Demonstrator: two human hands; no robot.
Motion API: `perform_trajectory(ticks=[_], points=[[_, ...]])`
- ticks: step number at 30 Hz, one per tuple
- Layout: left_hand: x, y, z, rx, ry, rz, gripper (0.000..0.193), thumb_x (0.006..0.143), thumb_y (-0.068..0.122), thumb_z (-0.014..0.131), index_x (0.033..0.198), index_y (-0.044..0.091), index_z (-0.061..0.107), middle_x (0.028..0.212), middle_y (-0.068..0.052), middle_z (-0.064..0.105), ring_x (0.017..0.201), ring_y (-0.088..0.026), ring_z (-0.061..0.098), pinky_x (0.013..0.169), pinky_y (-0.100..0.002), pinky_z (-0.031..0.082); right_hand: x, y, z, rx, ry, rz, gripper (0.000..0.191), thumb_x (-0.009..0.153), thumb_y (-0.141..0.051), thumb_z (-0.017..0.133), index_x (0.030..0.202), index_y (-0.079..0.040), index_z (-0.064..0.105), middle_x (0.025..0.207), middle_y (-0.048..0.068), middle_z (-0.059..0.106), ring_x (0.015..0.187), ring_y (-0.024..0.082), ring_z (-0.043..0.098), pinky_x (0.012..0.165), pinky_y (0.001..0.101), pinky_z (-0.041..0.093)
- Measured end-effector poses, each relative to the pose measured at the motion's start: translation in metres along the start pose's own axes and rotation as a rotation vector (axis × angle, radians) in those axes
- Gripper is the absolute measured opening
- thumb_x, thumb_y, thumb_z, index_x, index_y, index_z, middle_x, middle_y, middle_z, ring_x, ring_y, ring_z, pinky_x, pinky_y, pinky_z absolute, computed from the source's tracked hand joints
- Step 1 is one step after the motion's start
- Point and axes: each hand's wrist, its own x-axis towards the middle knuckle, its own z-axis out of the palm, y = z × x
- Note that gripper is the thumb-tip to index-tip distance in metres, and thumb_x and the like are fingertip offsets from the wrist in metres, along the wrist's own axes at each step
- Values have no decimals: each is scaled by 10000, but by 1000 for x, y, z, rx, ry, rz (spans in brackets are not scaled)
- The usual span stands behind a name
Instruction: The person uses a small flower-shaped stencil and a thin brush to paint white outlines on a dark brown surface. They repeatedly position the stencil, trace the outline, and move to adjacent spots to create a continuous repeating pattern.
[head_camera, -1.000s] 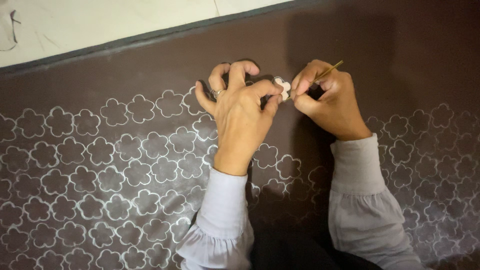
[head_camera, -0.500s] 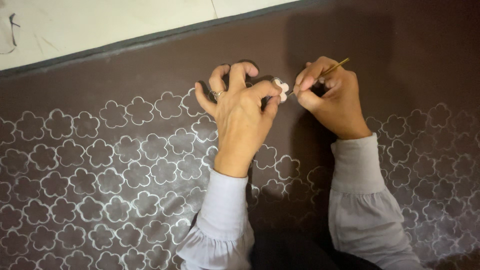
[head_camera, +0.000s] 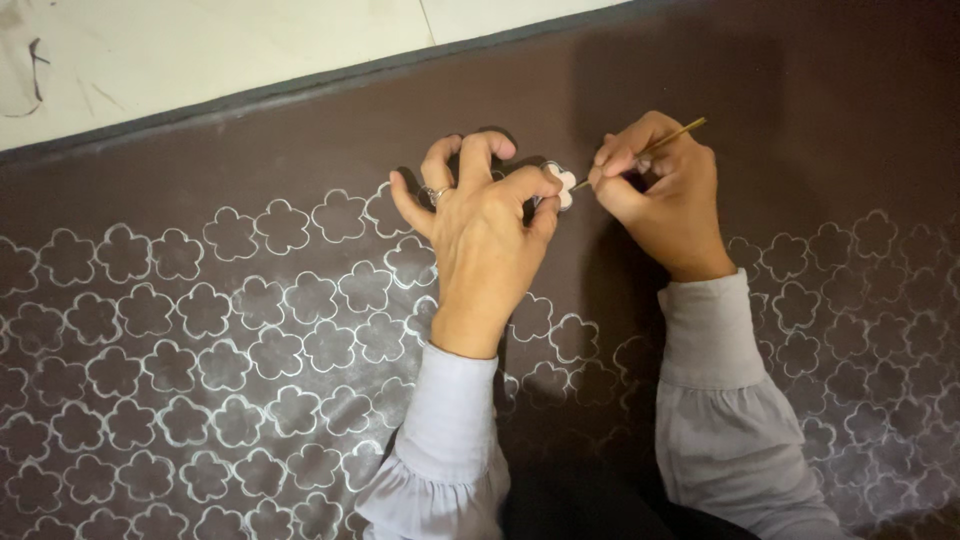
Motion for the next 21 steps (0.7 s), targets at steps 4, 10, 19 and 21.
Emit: perform_trajectory(ticks=[4, 10, 19, 21], points=[[0, 0, 1, 5, 2, 2, 104, 746, 223, 862, 804, 260, 783, 1201, 4, 562, 1313, -359, 428, 1111, -792, 104, 0, -2, 0, -4, -35, 35, 222, 885, 135, 641, 907, -72, 563, 934, 48, 675, 862, 111, 641, 814, 254, 524], [0, 0, 0, 15, 5, 8, 104, 745, 226, 858, 810, 260, 783, 1204, 3, 561, 1304, -355, 427, 1104, -794, 112, 1, -5, 3, -18, -50, 8, 225, 886, 137, 648, 904, -71, 565, 933, 46, 669, 867, 111, 647, 808, 253, 533], [0, 2, 0, 26, 14, 7, 94, 749, 228, 845, 805, 257, 774, 1184, 9, 572, 1295, -333, 440, 1110, -794, 111, 1, -4, 3, -5, -20, 16, 218, 908, 128, 687, 903, -57, 570, 944, 48, 674, 880, 109, 649, 817, 249, 538], [-1, 3, 0, 29, 25, 20, 86, 763, 220, 832, 813, 253, 770, 1183, -1, 572, 1296, -337, 439, 1107, -797, 106, 1, -3, 1, -40, -40, -9, 210, 895, 134, 677, 894, -54, 583, 968, 54, 672, 912, 118, 669, 832, 254, 550]])
